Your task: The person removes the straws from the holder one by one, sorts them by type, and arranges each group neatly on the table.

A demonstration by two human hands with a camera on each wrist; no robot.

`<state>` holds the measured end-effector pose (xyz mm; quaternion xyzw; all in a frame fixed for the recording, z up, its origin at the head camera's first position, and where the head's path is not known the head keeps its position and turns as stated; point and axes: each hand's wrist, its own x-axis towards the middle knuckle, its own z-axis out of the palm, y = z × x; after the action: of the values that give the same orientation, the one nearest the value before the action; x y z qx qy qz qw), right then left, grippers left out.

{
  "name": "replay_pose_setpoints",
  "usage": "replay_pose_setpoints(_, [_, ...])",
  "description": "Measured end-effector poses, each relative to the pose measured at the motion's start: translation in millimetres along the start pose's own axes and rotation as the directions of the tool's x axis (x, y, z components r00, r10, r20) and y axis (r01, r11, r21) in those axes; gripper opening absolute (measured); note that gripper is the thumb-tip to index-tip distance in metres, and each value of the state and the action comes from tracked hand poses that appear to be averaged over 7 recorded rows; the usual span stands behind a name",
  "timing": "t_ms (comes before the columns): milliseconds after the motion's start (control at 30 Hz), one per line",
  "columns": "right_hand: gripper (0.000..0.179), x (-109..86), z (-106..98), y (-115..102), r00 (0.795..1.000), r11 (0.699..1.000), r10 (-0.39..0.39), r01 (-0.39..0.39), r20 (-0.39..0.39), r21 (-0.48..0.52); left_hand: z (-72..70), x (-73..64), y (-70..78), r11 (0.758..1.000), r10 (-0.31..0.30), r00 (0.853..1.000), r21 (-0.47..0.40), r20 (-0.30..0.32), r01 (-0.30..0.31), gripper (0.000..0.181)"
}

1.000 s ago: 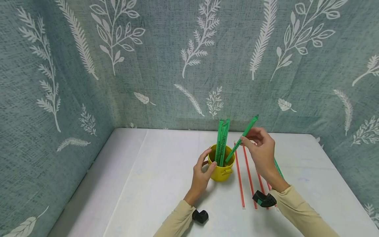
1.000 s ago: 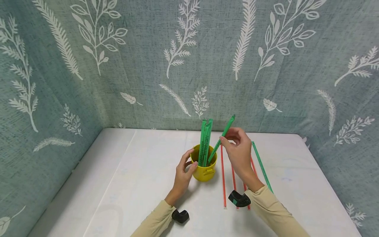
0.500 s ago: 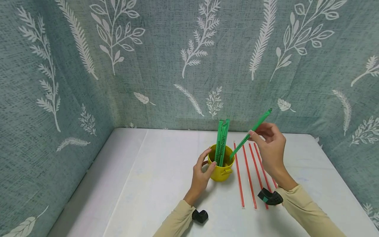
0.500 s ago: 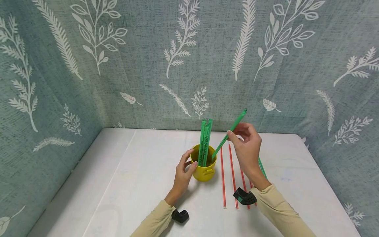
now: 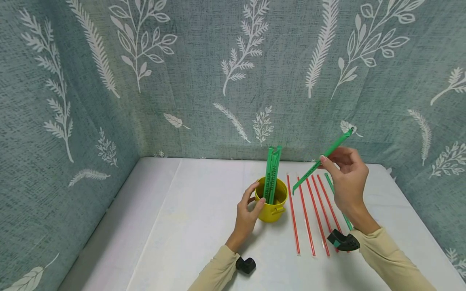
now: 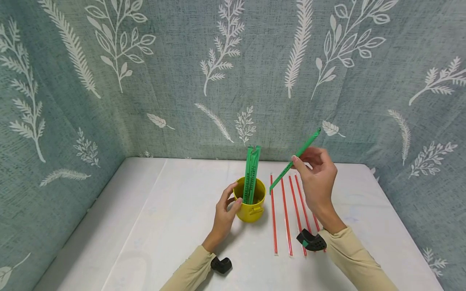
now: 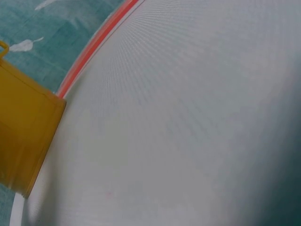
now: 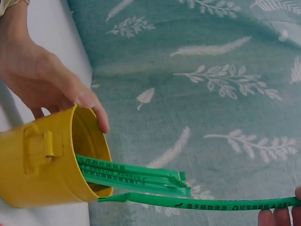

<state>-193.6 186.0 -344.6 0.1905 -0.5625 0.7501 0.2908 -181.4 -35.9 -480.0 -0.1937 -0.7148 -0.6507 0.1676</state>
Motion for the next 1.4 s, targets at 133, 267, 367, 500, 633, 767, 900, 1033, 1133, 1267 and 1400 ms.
replay_pose_setpoints(133, [0.025,0.7,-6,-1,1.0,1.0,-0.009,0.009,0.001,0.008,0.1,-0.2,-0.4,1.0,-0.005,1.0,-0.004,0.0,0.005,0.047])
replay_pose_setpoints(267, [0.026,1.2,-11,0,1.0,1.0,-0.009,0.009,-0.007,0.014,0.4,-0.1,0.0,1.0,0.005,1.0,0.0,-0.004,-0.005,0.046])
replay_pose_setpoints(367, [0.025,2.0,-16,1,1.0,1.0,-0.001,0.001,-0.024,-0.006,0.6,-0.1,0.2,1.0,0.01,1.0,0.0,-0.006,-0.01,0.046])
replay_pose_setpoints(500, [0.024,1.4,-21,2,0.999,0.999,0.008,-0.009,-0.036,-0.043,-0.1,-0.6,0.2,1.0,0.01,1.0,0.001,-0.004,-0.01,0.046])
replay_pose_setpoints(633, [0.023,-0.4,-25,2,0.999,0.996,0.015,-0.019,-0.046,-0.083,-1.1,-1.3,0.4,1.0,0.008,1.0,-0.005,0.0,-0.008,0.046])
replay_pose_setpoints(767, [0.022,-2.0,-29,2,0.997,0.989,0.035,-0.045,-0.073,-0.139,-2.1,-1.9,1.3,1.0,-0.002,1.0,-0.012,0.008,0.002,0.045])
replay_pose_setpoints(900, [0.022,-3.4,-34,2,0.993,0.978,0.063,-0.082,-0.102,-0.19,-3.1,-2.6,1.8,1.0,-0.009,1.0,-0.016,0.014,0.009,0.046])
replay_pose_setpoints(1033, [0.022,-3.8,-40,3,0.99,0.97,0.081,-0.105,-0.116,-0.219,-3.0,-2.9,0.7,1.0,-0.007,1.0,-0.012,0.012,0.007,0.046])
replay_pose_setpoints(1133, [0.022,-3.9,-45,4,0.988,0.965,0.09,-0.117,-0.126,-0.233,-3.0,-2.9,0.1,1.0,-0.006,1.0,-0.008,0.011,0.006,0.046])
replay_pose_setpoints(1267, [0.022,-3.7,-50,6,0.986,0.961,0.095,-0.127,-0.138,-0.245,-2.9,-2.8,0.0,1.0,-0.004,1.0,-0.002,0.009,0.004,0.046])
replay_pose_setpoints(1400, [0.022,-3.5,-55,8,0.984,0.955,0.103,-0.139,-0.147,-0.262,-2.7,-2.8,0.6,1.0,-0.012,1.0,-0.003,0.01,0.012,0.046])
